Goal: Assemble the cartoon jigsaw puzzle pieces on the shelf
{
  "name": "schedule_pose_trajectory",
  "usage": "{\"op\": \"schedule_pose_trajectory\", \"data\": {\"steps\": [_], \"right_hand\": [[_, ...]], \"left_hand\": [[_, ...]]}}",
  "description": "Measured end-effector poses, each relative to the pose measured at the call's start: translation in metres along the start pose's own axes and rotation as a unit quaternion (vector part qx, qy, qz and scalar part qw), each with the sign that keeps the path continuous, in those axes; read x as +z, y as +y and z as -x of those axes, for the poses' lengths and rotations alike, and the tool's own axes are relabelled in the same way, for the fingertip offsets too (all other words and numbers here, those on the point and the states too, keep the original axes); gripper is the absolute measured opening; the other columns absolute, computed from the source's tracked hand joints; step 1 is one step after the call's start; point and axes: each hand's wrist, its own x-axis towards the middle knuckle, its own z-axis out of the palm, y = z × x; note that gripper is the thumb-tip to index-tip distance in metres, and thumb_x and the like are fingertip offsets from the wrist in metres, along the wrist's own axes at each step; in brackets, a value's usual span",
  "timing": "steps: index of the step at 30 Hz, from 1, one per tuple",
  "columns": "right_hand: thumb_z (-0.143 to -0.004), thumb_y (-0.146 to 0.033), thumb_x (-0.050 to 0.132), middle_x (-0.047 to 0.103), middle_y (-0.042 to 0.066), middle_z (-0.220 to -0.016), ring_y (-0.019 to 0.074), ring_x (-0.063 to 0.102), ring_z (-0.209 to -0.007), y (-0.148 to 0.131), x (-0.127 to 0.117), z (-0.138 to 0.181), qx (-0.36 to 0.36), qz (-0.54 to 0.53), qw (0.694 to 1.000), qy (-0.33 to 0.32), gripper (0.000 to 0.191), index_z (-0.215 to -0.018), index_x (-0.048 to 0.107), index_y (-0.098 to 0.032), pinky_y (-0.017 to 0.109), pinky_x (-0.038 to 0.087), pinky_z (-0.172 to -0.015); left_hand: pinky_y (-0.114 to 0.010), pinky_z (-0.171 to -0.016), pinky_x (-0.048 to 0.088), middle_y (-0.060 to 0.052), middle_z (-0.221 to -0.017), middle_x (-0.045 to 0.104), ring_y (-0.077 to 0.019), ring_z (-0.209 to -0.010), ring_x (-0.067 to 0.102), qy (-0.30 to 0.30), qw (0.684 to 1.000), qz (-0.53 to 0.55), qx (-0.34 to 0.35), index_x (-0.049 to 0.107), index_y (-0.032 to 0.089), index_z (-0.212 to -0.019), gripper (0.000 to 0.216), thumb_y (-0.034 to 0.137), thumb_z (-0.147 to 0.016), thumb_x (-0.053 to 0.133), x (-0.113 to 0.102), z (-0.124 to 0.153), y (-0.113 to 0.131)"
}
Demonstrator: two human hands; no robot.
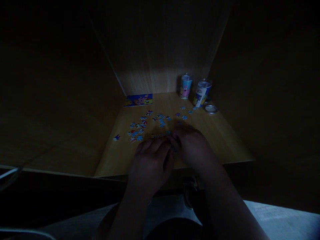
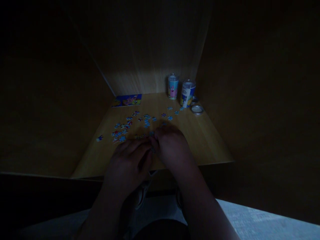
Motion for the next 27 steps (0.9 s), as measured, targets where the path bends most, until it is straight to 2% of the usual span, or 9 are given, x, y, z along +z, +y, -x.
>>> {"op": "schedule_pose_trajectory", "data": {"steps": [27], "right_hand": [[-0.111,-0.038,0.062,0.074,0.007,-0.090,0.0235,0.066,-0.086,-0.0006,-0.0021,-0.0003,0.006,-0.002,1.000,-0.006,0.027,-0.090,0.069,-0.022,0.036,0.043,-0.078]], "left_hand": [[-0.057,-0.103,0.059,-0.009,-0.131,0.079,-0.0326,-0.116,0.072,-0.011,1.000,0.006,-0.011,0.075,0.020,-0.122,0.021,0.020,-0.105,0.064,-0.0008,0.0005,-0.0006]]}}
